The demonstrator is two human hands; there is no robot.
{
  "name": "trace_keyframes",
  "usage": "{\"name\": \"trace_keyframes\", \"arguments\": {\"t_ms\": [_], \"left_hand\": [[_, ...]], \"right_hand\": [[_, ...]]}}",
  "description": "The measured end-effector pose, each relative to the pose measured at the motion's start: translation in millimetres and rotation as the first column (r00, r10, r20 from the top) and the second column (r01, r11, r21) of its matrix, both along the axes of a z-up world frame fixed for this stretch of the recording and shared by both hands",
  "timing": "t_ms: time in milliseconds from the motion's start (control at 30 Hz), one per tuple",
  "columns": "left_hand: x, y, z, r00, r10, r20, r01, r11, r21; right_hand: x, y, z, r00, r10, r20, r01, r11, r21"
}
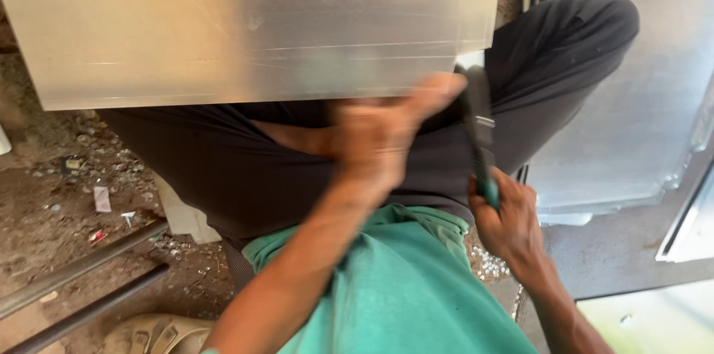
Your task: The person sits on the ground and uses tin snips to cut a large metal sheet into smaller pieces. They repeatedly reposition the sheet and snips to make straight cuts along marked lines, dropping the cut pieces onto a pile on the floor.
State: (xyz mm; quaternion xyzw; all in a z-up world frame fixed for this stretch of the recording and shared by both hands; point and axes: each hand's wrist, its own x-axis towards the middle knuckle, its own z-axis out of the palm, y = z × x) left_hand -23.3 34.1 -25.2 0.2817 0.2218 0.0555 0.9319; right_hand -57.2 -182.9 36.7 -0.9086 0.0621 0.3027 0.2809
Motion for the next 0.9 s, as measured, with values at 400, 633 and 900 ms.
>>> {"name": "trace_keyframes", "arguments": {"t_ms": [400, 633, 900], "left_hand": [[-30, 81, 35, 0.912, 0.410, -0.036, -0.345, 0.809, 0.476], [-31, 76, 30, 0.976, 0.214, -0.025, -0.189, 0.906, 0.380], [-30, 67, 24, 0.980, 0.189, -0.062, -0.161, 0.937, 0.311]], "right_hand": [[12, 27, 7, 0.917, 0.163, -0.365, -0.119, 0.983, 0.142], [27, 81, 32, 0.825, 0.254, -0.505, 0.002, 0.892, 0.451], [30, 91, 40, 0.833, 0.185, -0.521, 0.034, 0.923, 0.383]]}}
